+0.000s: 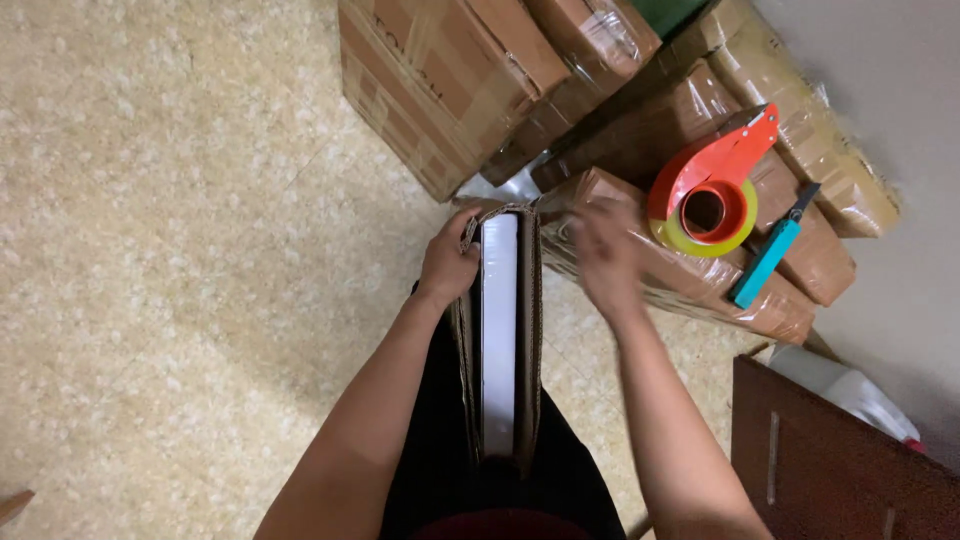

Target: Pack and seal a cardboard box using a tape dispenser and a utility knife.

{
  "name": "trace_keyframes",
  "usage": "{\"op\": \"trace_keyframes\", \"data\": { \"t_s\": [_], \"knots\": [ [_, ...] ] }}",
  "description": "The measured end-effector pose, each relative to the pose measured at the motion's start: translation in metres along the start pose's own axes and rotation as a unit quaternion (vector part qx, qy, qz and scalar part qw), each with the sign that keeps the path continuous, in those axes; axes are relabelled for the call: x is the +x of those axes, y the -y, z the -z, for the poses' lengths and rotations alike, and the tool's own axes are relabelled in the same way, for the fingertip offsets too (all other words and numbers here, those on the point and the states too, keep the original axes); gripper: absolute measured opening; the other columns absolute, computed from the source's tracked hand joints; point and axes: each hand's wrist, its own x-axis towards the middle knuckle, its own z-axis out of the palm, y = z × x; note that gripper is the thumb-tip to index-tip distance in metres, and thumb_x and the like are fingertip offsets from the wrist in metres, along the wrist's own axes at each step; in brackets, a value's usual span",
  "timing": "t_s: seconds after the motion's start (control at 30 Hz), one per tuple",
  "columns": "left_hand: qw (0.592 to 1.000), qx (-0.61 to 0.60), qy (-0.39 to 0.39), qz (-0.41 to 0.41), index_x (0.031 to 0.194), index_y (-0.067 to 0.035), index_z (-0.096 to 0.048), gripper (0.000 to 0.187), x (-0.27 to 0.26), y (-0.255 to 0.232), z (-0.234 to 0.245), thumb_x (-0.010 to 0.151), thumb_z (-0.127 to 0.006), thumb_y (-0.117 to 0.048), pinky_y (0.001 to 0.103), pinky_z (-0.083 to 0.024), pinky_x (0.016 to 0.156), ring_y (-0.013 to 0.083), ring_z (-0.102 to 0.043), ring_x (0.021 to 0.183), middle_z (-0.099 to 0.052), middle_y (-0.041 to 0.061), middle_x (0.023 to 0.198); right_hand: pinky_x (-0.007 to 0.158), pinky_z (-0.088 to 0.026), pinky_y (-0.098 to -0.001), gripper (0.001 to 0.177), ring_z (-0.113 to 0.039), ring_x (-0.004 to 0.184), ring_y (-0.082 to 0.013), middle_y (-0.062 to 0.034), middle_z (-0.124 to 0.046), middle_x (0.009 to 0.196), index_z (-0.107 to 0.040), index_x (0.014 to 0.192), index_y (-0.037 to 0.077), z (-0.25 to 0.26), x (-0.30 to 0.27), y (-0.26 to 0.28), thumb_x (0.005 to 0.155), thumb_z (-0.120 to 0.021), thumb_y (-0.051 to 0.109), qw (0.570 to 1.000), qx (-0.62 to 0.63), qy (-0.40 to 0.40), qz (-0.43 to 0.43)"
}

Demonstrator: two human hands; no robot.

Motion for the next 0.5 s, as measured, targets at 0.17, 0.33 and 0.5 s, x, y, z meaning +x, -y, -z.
{"op": "trace_keyframes", "data": {
  "t_s": [0.17,0.33,0.5],
  "knots": [
    [0.999,0.001,-0.005,-0.035,0.138,-0.017,-0.059,0.058,0.009,0.009,0.008,0.085,-0.058,0.005,0.038,-0.051,0.101,0.0336,-0.066,0.122,-0.067,0.016,0.133,0.089,-0.052,-0.0355,0.032,-0.069,0.1,-0.0256,-0.0181,-0.075,0.11,-0.077,0.106,0.001,-0.096,0.108,-0.075,0.095,-0.073,0.03,0.956,0.03,0.239,-0.169],
    [0.999,-0.029,0.006,-0.029,0.133,-0.016,-0.063,0.057,0.015,0.026,0.005,0.083,-0.054,0.008,0.035,-0.051,0.101,0.0295,-0.068,0.122,-0.07,0.015,0.131,0.093,-0.05,-0.037,0.056,-0.066,0.111,-0.0247,-0.0143,-0.073,0.124,-0.069,0.128,0.009,-0.102,0.133,-0.059,0.084,-0.081,0.043,0.863,-0.123,0.46,-0.17],
    [0.997,-0.069,0.006,0.015,0.126,-0.011,-0.065,0.051,0.019,0.015,0.015,0.078,-0.063,0.004,0.032,-0.053,0.098,0.0253,-0.07,0.116,-0.072,0.013,0.125,0.096,-0.054,-0.0444,0.08,-0.063,0.123,-0.0322,-0.0136,-0.062,0.139,-0.052,0.148,0.015,-0.11,0.138,-0.02,0.082,-0.081,0.049,0.766,-0.258,0.555,-0.195]
  ]
}}
